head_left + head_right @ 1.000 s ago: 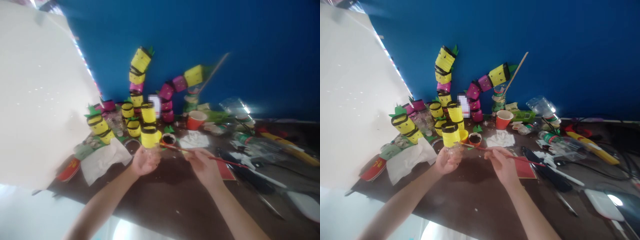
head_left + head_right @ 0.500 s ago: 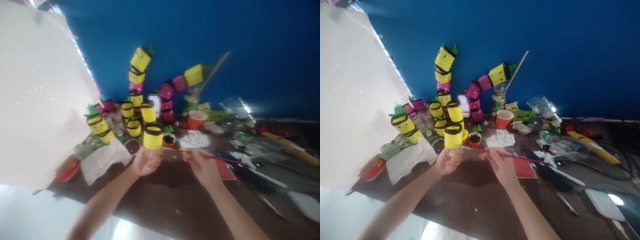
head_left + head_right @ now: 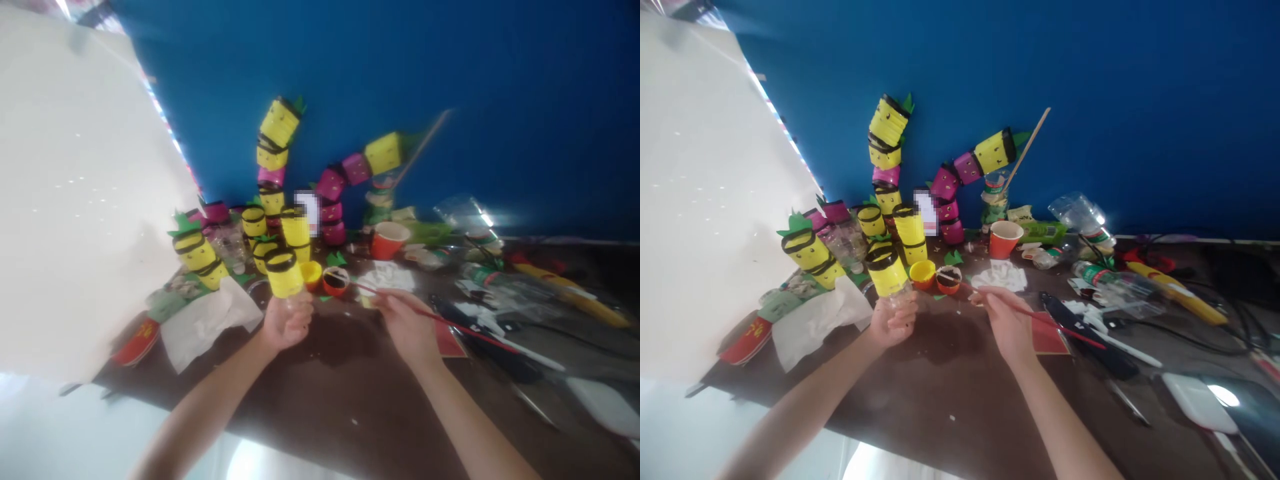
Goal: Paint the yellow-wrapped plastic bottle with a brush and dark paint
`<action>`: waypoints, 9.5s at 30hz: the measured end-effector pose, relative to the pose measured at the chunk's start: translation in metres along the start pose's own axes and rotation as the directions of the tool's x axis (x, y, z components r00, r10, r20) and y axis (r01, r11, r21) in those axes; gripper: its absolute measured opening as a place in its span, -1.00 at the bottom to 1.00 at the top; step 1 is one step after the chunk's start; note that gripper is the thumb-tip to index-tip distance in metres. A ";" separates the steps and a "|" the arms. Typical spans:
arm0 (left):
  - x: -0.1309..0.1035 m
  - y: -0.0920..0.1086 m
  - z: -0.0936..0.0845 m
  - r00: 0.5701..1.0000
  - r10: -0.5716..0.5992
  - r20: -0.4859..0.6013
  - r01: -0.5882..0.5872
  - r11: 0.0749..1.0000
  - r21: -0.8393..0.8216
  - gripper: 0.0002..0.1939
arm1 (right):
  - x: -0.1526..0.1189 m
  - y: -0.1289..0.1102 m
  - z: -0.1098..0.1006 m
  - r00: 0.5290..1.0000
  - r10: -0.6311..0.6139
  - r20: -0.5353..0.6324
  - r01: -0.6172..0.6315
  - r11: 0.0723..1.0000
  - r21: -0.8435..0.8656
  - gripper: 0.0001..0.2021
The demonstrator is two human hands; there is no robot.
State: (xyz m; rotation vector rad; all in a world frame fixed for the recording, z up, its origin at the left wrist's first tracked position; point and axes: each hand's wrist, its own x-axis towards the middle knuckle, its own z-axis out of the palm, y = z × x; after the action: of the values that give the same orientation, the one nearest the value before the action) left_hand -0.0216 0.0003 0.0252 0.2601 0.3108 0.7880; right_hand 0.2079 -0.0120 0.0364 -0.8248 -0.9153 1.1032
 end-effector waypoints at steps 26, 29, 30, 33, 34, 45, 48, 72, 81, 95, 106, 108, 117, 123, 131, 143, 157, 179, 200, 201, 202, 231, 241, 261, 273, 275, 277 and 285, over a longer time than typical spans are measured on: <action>0.002 -0.012 0.005 0.970 0.165 -0.178 -0.210 0.940 -0.270 -0.46 | 0.049 0.001 0.062 0.822 -0.160 0.547 0.568 0.306 -0.764 -0.78; 0.002 -0.012 0.002 0.972 0.167 -0.167 -0.209 0.936 -0.283 -0.42 | 0.051 0.003 0.065 0.810 -0.145 0.568 0.584 0.278 -0.762 -0.77; 0.003 -0.012 0.001 0.973 0.166 -0.162 -0.207 0.937 -0.281 -0.41 | 0.052 0.003 0.065 0.807 -0.132 0.576 0.588 0.269 -0.763 -0.77; 0.004 -0.012 -0.002 0.972 0.177 -0.156 -0.214 0.940 -0.267 -0.42 | 0.053 0.001 0.067 0.798 -0.080 0.597 0.596 0.245 -0.765 -0.75; 0.004 -0.012 -0.002 0.970 0.182 -0.159 -0.219 0.940 -0.262 -0.42 | 0.053 0.000 0.067 0.797 -0.064 0.601 0.597 0.238 -0.766 -0.75; 0.005 -0.012 0.001 0.951 0.203 -0.234 -0.253 0.945 -0.207 -0.55 | 0.058 0.001 0.068 0.815 -0.050 0.578 0.568 0.272 -0.777 -0.73; 0.004 -0.010 0.001 0.958 0.183 -0.222 -0.235 0.943 -0.235 -0.61 | 0.052 -0.005 0.063 0.857 -0.119 0.500 0.506 0.372 -0.778 -0.78; 0.013 -0.008 0.009 0.955 0.260 -0.144 -0.279 0.952 -0.124 -0.58 | 0.006 -0.002 0.000 1.000 0.025 -0.017 -0.025 0.999 -0.030 -0.88; 0.012 -0.008 0.016 0.944 0.272 -0.188 -0.302 0.940 -0.161 -0.58 | -0.004 0.002 0.012 0.995 0.098 0.018 -0.097 0.995 -0.016 -0.80; 0.009 -0.009 0.022 0.954 0.238 -0.182 -0.267 0.951 -0.155 -0.58 | 0.000 0.003 0.008 0.995 0.072 -0.070 -0.072 0.997 -0.003 -0.83; 0.009 -0.011 0.020 0.960 0.239 -0.147 -0.260 0.955 -0.141 -0.58 | -0.007 0.001 0.015 0.994 0.107 0.037 -0.108 0.994 0.015 -0.83; 0.008 -0.011 0.020 0.965 0.225 -0.133 -0.244 0.958 -0.149 -0.58 | -0.005 0.002 0.014 0.994 0.108 0.026 -0.109 0.994 0.028 -0.84; 0.008 -0.009 0.019 0.969 0.209 -0.134 -0.228 0.963 -0.144 -0.56 | -0.001 -0.002 0.008 0.995 0.089 -0.040 -0.084 0.990 0.117 -0.82; 0.010 -0.010 0.014 0.972 0.212 -0.104 -0.225 0.964 -0.140 -0.51 | -0.006 -0.002 0.014 0.993 0.114 0.037 -0.118 0.987 0.109 -0.84; 0.009 -0.010 0.017 0.970 0.216 -0.113 -0.230 0.963 -0.137 -0.56 | 0.001 0.000 0.009 0.994 0.089 -0.059 -0.080 0.987 0.136 -0.83; 0.010 -0.011 0.019 0.950 0.247 -0.191 -0.273 0.953 -0.129 -0.46 | -0.007 -0.002 0.015 0.994 0.109 0.031 -0.111 0.989 0.096 -0.84; 0.006 -0.010 0.028 0.944 0.213 -0.252 -0.253 0.958 -0.136 -0.42 | -0.007 -0.004 0.016 0.993 0.118 0.010 -0.118 0.986 0.114 -0.84; 0.008 -0.011 0.021 0.946 0.197 -0.259 -0.231 0.967 -0.109 -0.38 | -0.007 -0.007 0.016 0.997 0.072 -0.013 -0.071 0.993 0.096 -0.84; 0.009 -0.013 0.015 0.929 0.214 -0.302 -0.241 0.969 -0.054 -0.42 | -0.006 -0.004 0.014 0.998 0.055 -0.034 -0.052 0.995 0.079 -0.86; 0.009 -0.013 0.014 0.927 0.220 -0.305 -0.243 0.969 -0.041 -0.43 | -0.007 -0.004 0.014 0.997 0.070 -0.030 -0.068 0.994 0.080 -0.86; 0.009 -0.013 0.014 0.927 0.222 -0.304 -0.244 0.969 -0.037 -0.44 | -0.007 -0.003 0.015 0.996 0.081 -0.030 -0.079 0.993 0.083 -0.86; 0.003 -0.007 0.003 0.996 -0.039 -0.079 0.030 0.993 -0.113 -0.77 | -0.006 -0.001 0.012 0.994 0.109 0.018 -0.110 0.991 0.075 -0.85; 0.004 -0.006 -0.003 0.998 -0.055 -0.022 0.054 0.996 -0.066 -0.73 | -0.010 -0.007 0.016 0.991 0.119 0.063 -0.124 0.989 0.079 -0.83; 0.002 -0.005 -0.008 0.996 -0.063 -0.063 0.060 0.997 -0.051 -0.75 | -0.006 -0.002 0.012 0.995 0.082 -0.065 -0.074 0.990 0.121 -0.82; 0.008 -0.011 0.012 0.990 0.074 -0.118 -0.087 0.991 -0.104 -0.81 | -0.011 -0.006 0.020 0.986 0.161 -0.032 -0.156 0.980 0.122 -0.75; 0.008 -0.011 0.012 0.990 0.073 -0.118 -0.085 0.991 -0.101 -0.77 | -0.011 -0.006 0.021 0.985 0.167 -0.036 -0.161 0.979 0.122 -0.75; 0.008 -0.011 0.011 0.992 0.077 -0.101 -0.086 0.992 -0.094 -0.74 | -0.011 -0.005 0.021 0.983 0.178 -0.046 -0.172 0.979 0.114 -0.73; 0.007 -0.011 0.010 0.991 0.062 -0.120 -0.073 0.994 -0.082 -0.77 | -0.004 0.003 0.014 0.984 0.134 -0.114 -0.127 0.990 0.065 -0.71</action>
State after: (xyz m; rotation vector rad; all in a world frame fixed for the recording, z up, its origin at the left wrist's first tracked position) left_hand -0.0060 -0.0036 0.0296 0.1437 0.3793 0.8833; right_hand 0.1934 -0.0140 0.0388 -0.9027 -0.7353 1.1760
